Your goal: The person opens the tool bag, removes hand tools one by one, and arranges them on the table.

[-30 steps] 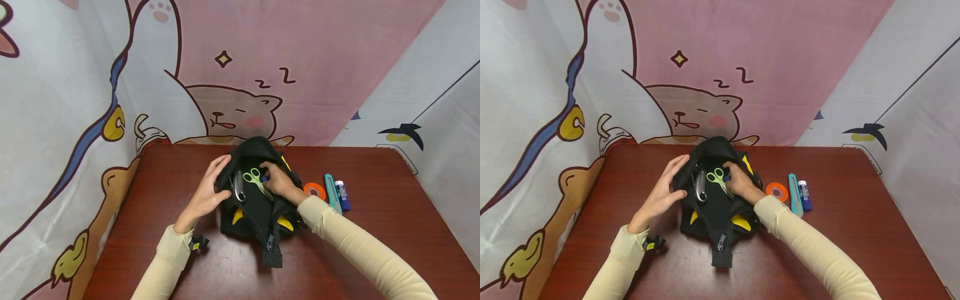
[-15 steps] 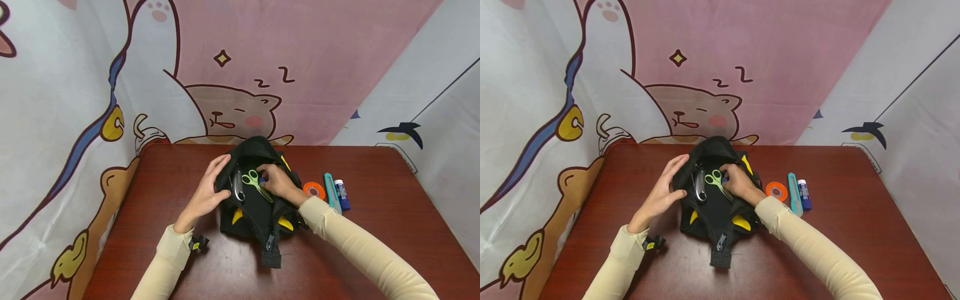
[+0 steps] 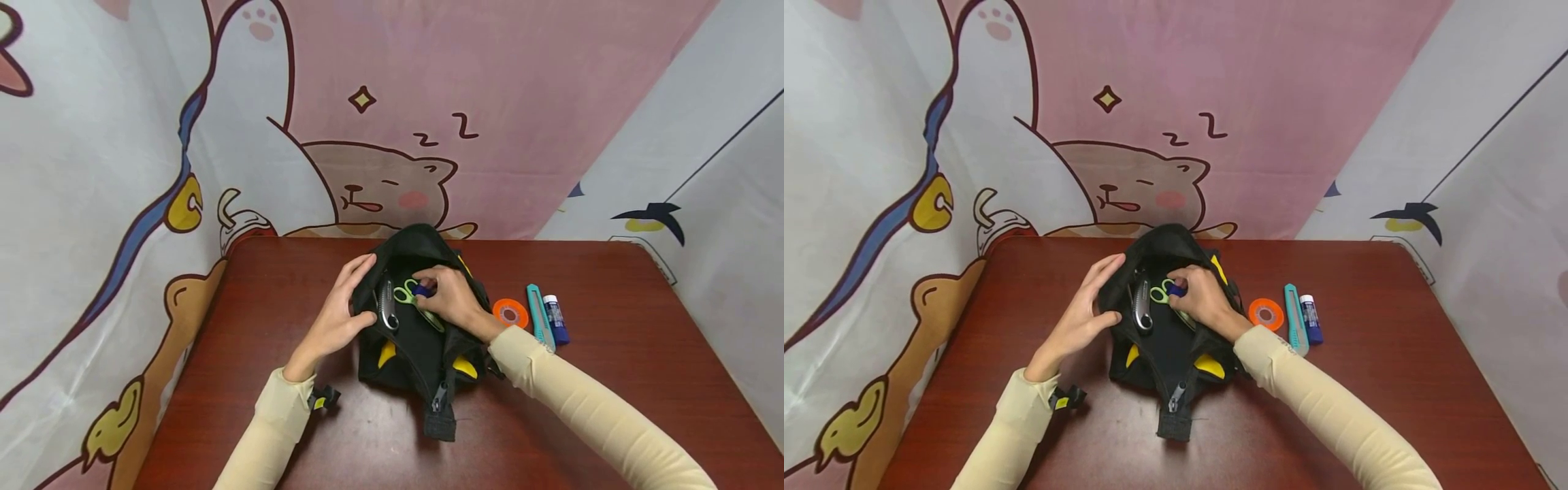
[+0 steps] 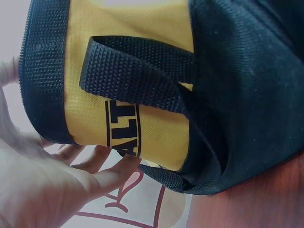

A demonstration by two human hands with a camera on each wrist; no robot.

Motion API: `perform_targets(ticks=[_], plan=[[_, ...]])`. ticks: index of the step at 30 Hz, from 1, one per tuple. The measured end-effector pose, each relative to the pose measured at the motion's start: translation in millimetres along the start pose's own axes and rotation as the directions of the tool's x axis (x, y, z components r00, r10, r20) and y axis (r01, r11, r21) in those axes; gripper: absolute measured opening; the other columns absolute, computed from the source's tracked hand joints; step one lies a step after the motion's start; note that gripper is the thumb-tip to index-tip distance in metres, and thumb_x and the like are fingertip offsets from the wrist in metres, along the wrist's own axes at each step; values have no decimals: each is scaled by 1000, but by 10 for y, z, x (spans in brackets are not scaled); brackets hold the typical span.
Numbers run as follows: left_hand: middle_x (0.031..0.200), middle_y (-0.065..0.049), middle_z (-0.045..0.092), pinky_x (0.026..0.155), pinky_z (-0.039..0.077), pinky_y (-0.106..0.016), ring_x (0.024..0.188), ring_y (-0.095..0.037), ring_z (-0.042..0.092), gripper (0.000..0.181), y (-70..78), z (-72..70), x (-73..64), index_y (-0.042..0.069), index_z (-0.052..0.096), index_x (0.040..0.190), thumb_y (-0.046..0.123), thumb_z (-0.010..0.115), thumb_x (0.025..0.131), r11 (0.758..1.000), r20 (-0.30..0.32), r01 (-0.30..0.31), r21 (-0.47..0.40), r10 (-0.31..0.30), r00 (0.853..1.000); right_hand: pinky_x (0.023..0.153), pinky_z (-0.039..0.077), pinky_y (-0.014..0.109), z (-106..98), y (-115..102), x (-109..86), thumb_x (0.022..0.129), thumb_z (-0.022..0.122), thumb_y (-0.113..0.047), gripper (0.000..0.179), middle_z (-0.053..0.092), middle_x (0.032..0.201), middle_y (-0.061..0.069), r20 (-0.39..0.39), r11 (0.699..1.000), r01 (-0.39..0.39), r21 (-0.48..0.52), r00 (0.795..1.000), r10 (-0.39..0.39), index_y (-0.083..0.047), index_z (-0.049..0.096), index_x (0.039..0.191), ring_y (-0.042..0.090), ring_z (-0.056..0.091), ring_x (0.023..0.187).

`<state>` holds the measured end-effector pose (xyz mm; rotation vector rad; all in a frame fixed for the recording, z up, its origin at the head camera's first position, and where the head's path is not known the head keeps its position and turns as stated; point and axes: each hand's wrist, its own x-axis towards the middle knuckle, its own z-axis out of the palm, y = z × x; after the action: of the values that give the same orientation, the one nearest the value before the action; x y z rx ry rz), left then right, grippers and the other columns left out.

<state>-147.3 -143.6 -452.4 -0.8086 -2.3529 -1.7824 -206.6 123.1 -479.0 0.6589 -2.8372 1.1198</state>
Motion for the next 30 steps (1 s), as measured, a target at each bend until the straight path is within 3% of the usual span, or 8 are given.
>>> perform_targets(ticks=[8,21,25,30], plan=[[173,-20,34,120,33,-64,152,-43,39,93,-2,3,-2,-1,38,171,4,66,82,1000,2,1,-13,-1,1000,84,66,42,-24,-111,-45,87,87,-6,38,76,105,11,-118,991,76,109,991,-63,-1,83,125,25,75,96],[173,-20,33,119,34,-65,152,-43,38,93,-12,6,-10,-1,37,171,4,66,83,1000,4,-2,-16,2,1000,86,66,44,-161,-307,-153,88,88,-2,29,75,108,9,-241,967,103,233,969,-45,-4,85,117,25,75,99],[173,-20,33,118,34,-65,152,-43,38,93,-11,8,-11,-2,37,171,4,65,82,1000,2,-1,-25,1,1000,86,66,43,-245,-381,-190,88,88,-1,29,76,107,9,-290,948,133,291,956,-45,-4,85,116,22,74,99],[173,-20,33,116,34,-60,151,-43,39,94,-16,9,-9,-2,37,170,3,65,81,1000,-3,-4,-28,4,1000,87,64,29,-379,-485,-241,88,88,1,29,75,107,13,-327,910,152,386,945,-20,-2,85,118,13,73,100]])
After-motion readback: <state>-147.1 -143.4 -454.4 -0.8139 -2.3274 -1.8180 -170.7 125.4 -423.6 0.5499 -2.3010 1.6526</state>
